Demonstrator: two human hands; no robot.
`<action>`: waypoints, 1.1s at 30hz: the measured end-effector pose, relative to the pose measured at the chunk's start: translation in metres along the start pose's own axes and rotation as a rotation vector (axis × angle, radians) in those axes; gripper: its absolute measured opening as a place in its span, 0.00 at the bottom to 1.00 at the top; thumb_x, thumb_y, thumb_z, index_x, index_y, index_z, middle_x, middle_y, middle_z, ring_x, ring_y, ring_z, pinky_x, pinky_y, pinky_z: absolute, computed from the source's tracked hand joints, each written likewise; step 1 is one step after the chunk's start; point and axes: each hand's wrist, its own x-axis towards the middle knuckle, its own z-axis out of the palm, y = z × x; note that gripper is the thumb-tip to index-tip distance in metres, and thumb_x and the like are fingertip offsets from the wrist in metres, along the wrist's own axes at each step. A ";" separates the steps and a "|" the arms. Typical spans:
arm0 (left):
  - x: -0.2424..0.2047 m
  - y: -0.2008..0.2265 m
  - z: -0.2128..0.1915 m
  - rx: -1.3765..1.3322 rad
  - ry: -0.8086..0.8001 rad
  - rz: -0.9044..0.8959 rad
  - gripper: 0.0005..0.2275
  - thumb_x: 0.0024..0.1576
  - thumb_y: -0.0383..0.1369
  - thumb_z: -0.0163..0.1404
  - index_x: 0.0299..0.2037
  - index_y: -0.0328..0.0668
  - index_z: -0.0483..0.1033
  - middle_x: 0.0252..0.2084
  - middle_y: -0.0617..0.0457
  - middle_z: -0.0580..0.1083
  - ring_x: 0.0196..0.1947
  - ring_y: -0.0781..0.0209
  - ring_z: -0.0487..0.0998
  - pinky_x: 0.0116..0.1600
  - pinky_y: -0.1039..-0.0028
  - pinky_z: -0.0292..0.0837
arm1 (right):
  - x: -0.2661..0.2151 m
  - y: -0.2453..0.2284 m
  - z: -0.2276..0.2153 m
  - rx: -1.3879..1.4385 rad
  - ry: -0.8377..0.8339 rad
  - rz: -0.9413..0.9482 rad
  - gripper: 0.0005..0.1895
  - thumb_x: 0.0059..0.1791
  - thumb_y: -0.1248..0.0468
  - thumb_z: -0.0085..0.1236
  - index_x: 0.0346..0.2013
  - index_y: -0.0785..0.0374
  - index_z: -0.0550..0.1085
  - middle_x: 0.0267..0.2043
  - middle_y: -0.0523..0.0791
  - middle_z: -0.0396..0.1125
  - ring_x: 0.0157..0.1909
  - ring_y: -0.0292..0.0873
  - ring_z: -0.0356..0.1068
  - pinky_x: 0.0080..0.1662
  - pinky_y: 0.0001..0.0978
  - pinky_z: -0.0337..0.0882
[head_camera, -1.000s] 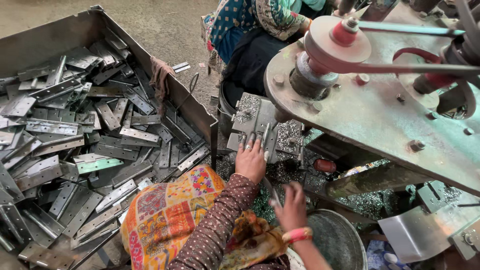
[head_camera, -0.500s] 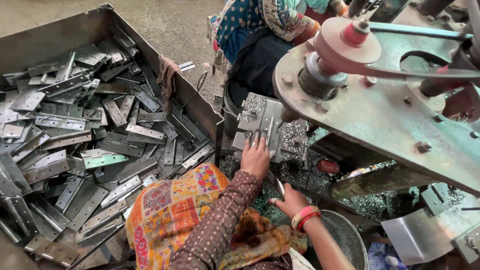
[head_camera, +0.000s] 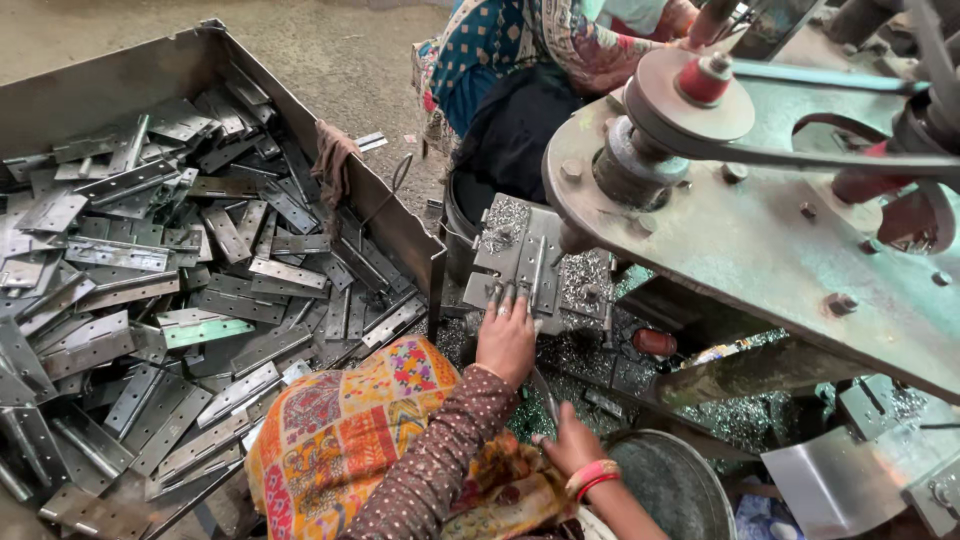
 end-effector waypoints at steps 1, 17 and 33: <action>0.005 -0.001 -0.001 0.008 -0.002 0.011 0.16 0.61 0.35 0.44 0.54 0.35 0.76 0.67 0.40 0.67 0.70 0.43 0.62 0.69 0.50 0.54 | 0.009 -0.006 -0.016 -0.037 -0.045 0.010 0.34 0.43 0.47 0.67 0.47 0.65 0.61 0.33 0.58 0.73 0.38 0.63 0.75 0.41 0.54 0.73; 0.020 -0.002 0.013 -0.017 0.032 0.015 0.13 0.61 0.32 0.43 0.49 0.38 0.80 0.67 0.43 0.68 0.70 0.46 0.63 0.72 0.51 0.53 | -0.001 0.019 0.037 0.050 0.120 -0.067 0.29 0.45 0.48 0.64 0.45 0.66 0.62 0.30 0.59 0.72 0.34 0.65 0.73 0.37 0.56 0.72; 0.066 -0.016 0.038 -0.116 0.201 -0.037 0.11 0.57 0.30 0.50 0.47 0.38 0.81 0.50 0.45 0.77 0.52 0.51 0.78 0.62 0.55 0.69 | 0.003 0.057 0.083 -0.003 0.212 0.006 0.27 0.46 0.42 0.60 0.40 0.62 0.66 0.27 0.58 0.73 0.32 0.65 0.74 0.35 0.56 0.72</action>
